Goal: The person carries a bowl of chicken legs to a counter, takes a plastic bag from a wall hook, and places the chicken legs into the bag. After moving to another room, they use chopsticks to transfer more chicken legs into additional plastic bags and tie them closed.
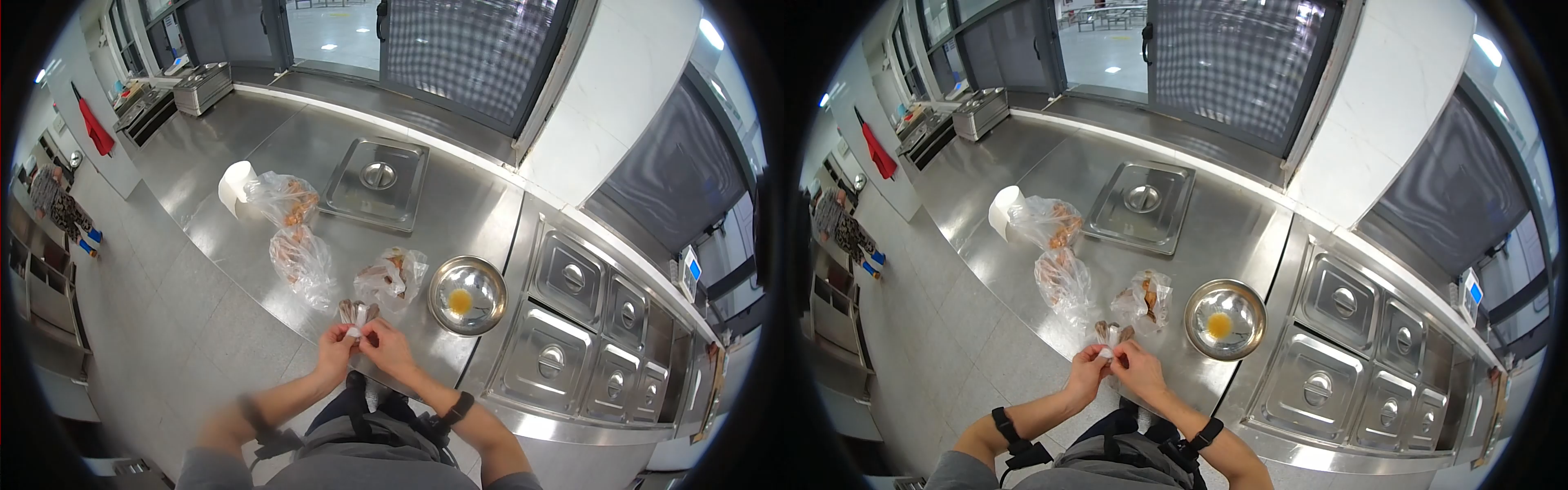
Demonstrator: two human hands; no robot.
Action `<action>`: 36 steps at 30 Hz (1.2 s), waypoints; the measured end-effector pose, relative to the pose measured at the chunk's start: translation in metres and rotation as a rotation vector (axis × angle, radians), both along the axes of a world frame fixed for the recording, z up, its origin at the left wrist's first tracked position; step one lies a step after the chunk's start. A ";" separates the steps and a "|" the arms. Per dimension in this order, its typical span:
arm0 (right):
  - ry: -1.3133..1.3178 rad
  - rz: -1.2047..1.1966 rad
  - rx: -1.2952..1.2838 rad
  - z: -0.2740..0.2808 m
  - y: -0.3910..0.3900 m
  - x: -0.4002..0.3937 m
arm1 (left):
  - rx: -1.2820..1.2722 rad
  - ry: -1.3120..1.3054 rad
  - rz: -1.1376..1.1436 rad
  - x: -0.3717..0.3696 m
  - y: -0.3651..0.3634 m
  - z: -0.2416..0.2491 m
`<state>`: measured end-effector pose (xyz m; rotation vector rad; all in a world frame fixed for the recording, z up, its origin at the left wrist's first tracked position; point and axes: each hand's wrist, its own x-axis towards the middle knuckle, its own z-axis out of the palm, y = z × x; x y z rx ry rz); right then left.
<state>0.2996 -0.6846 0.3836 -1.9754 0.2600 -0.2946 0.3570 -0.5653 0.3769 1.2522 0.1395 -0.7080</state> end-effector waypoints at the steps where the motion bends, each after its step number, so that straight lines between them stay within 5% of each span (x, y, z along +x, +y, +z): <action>1: 0.019 -0.018 0.006 -0.003 0.000 0.001 | -0.017 0.010 -0.029 0.001 0.002 0.000; 7: 0.024 -0.001 -0.079 -0.003 -0.002 0.006 | 0.095 0.003 -0.180 0.007 0.011 0.013; 10: -0.033 0.092 0.118 -0.017 -0.010 0.009 | 0.244 -0.060 -0.295 0.012 0.017 0.012; 13: -0.005 0.131 0.121 -0.020 -0.015 0.008 | 0.007 0.185 -0.309 0.016 0.022 0.007; 16: 0.183 0.009 0.290 0.002 -0.016 0.002 | -0.105 0.150 -0.213 0.013 0.017 0.012; 22: 0.229 0.036 0.307 -0.002 -0.019 -0.001 | 0.339 -0.539 -0.437 0.005 0.010 0.017; 25: 0.123 0.010 0.059 0.008 -0.016 -0.002 | 0.324 -0.680 -0.371 0.006 0.012 -0.006; 31: 0.067 0.006 -0.089 0.005 0.002 -0.005 | 0.070 0.084 -0.142 0.016 0.011 -0.001; 34: -0.175 0.057 -0.252 -0.009 0.003 -0.006 | 0.022 0.215 -0.131 0.018 0.017 -0.006; 36: -0.018 0.040 0.036 -0.020 0.000 -0.009 | 0.045 -0.033 -0.177 0.013 0.018 0.003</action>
